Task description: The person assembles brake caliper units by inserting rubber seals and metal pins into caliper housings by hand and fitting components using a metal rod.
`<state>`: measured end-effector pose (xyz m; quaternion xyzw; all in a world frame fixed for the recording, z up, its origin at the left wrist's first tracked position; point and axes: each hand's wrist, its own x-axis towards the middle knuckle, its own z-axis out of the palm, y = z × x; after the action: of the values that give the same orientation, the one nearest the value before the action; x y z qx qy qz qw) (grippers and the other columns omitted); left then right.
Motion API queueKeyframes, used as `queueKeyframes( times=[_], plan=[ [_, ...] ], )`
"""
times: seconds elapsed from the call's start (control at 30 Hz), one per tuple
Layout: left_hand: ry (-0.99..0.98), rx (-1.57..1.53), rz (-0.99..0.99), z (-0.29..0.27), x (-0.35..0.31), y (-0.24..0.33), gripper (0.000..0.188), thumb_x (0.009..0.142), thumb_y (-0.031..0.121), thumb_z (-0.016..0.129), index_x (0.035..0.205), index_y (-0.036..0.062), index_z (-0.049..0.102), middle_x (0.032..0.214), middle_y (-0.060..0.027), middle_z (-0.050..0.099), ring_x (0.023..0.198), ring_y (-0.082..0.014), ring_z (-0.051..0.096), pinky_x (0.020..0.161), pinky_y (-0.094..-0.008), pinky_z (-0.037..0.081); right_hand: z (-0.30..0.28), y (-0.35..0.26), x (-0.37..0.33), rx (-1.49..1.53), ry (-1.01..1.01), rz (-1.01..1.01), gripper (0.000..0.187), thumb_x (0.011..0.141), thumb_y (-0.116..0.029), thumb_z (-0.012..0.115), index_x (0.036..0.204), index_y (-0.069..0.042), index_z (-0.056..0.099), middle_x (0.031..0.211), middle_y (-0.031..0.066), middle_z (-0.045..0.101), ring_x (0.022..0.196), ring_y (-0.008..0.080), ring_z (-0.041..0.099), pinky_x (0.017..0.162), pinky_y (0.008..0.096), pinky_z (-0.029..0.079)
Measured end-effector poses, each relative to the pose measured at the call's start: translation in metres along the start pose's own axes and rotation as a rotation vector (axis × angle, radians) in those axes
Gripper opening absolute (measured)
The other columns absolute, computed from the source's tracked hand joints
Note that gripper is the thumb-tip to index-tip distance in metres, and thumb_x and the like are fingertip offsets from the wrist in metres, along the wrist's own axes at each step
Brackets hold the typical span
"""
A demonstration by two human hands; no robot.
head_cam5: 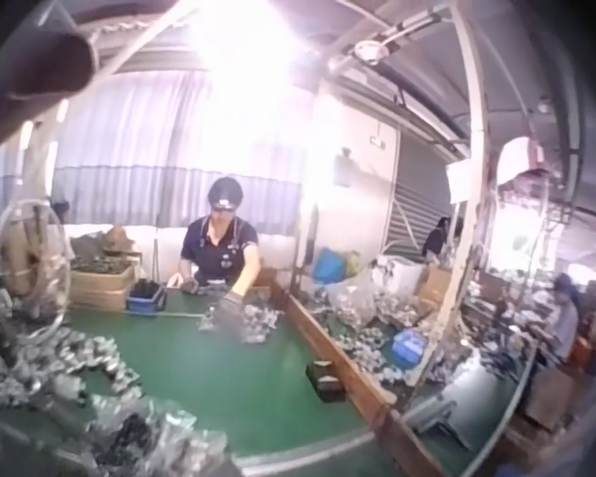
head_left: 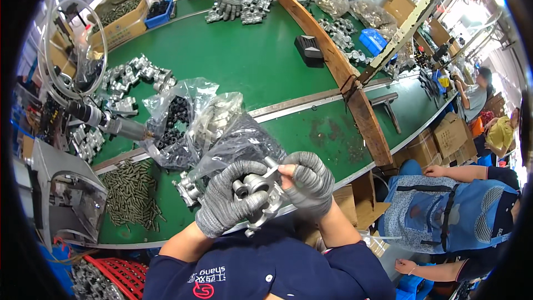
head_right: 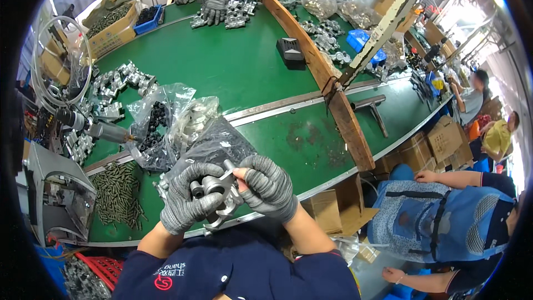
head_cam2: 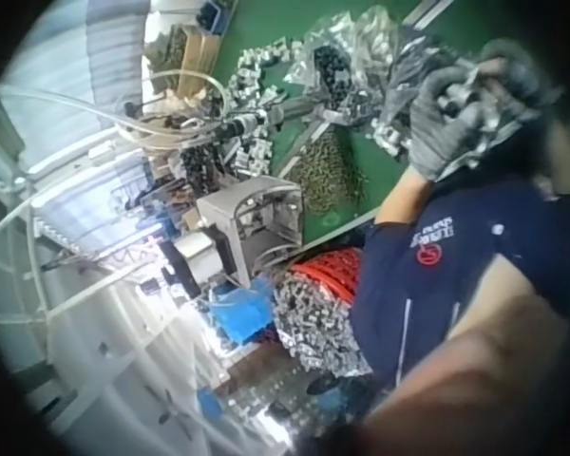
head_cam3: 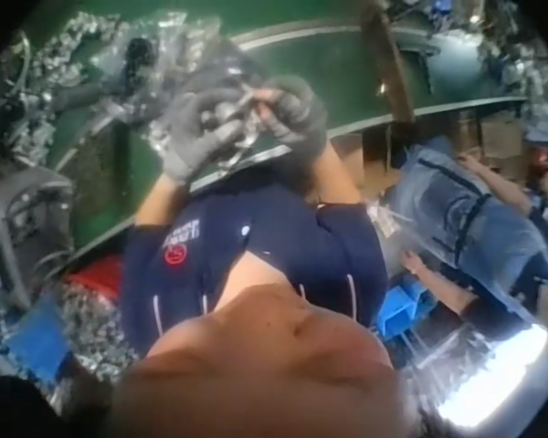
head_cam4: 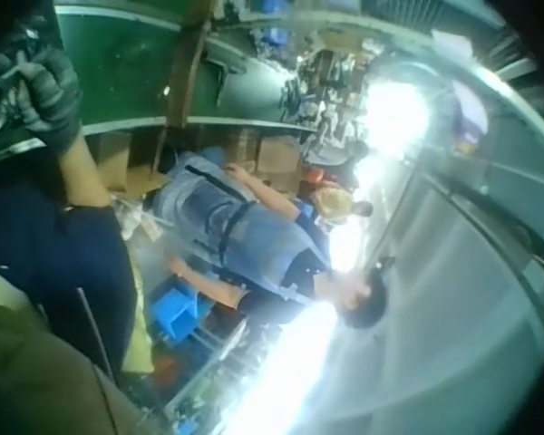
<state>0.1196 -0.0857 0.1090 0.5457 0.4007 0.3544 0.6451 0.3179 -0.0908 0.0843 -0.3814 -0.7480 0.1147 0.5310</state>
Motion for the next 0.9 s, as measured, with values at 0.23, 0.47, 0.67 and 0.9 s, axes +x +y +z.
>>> queueKeyframes(
  times=[0.23,0.47,0.67,0.9],
  plan=[
    [0.022,0.192,0.098,0.005,-0.002,0.009,0.041,0.070,0.014,0.073,0.108,0.0036,0.060,0.091,-0.0082,0.065,0.082,-0.0152,0.062,0.076,-0.0301,0.050,-0.002,-0.007,-0.001,-0.058,-0.017,0.017,0.027,0.069,0.004,0.069,0.094,-0.004,0.062,0.085,0.0140,0.062,0.069,0.0269,0.062,0.058,0.0326,0.050],
    [-0.035,0.137,0.048,0.000,-0.005,0.013,0.042,0.071,0.016,0.073,0.109,0.0042,0.059,0.093,-0.0098,0.065,0.084,-0.0178,0.063,0.077,-0.0309,0.050,-0.012,-0.015,0.013,-0.180,-0.188,-0.085,0.036,0.064,-0.006,0.071,0.099,-0.005,0.061,0.075,0.0087,0.057,0.057,0.0243,0.058,0.046,0.0333,0.046],
    [-0.035,0.190,0.148,-0.001,-0.006,0.012,0.042,0.071,0.017,0.073,0.109,0.0041,0.059,0.091,-0.0093,0.066,0.083,-0.0181,0.064,0.076,-0.0315,0.051,-0.018,-0.012,0.014,-0.163,-0.342,-0.111,0.039,0.063,-0.009,0.073,0.100,-0.007,0.060,0.075,0.0081,0.057,0.055,0.0231,0.057,0.043,0.0328,0.045],
    [-0.028,0.279,0.222,0.005,-0.010,0.015,0.042,0.070,0.014,0.074,0.107,0.0016,0.059,0.086,-0.0131,0.063,0.076,-0.0257,0.064,0.070,-0.0349,0.051,0.000,-0.017,-0.001,0.001,-0.033,0.198,0.017,0.072,0.003,0.068,0.087,-0.004,0.062,0.075,0.0099,0.063,0.063,0.0199,0.061,0.056,0.0284,0.049]
  ],
)
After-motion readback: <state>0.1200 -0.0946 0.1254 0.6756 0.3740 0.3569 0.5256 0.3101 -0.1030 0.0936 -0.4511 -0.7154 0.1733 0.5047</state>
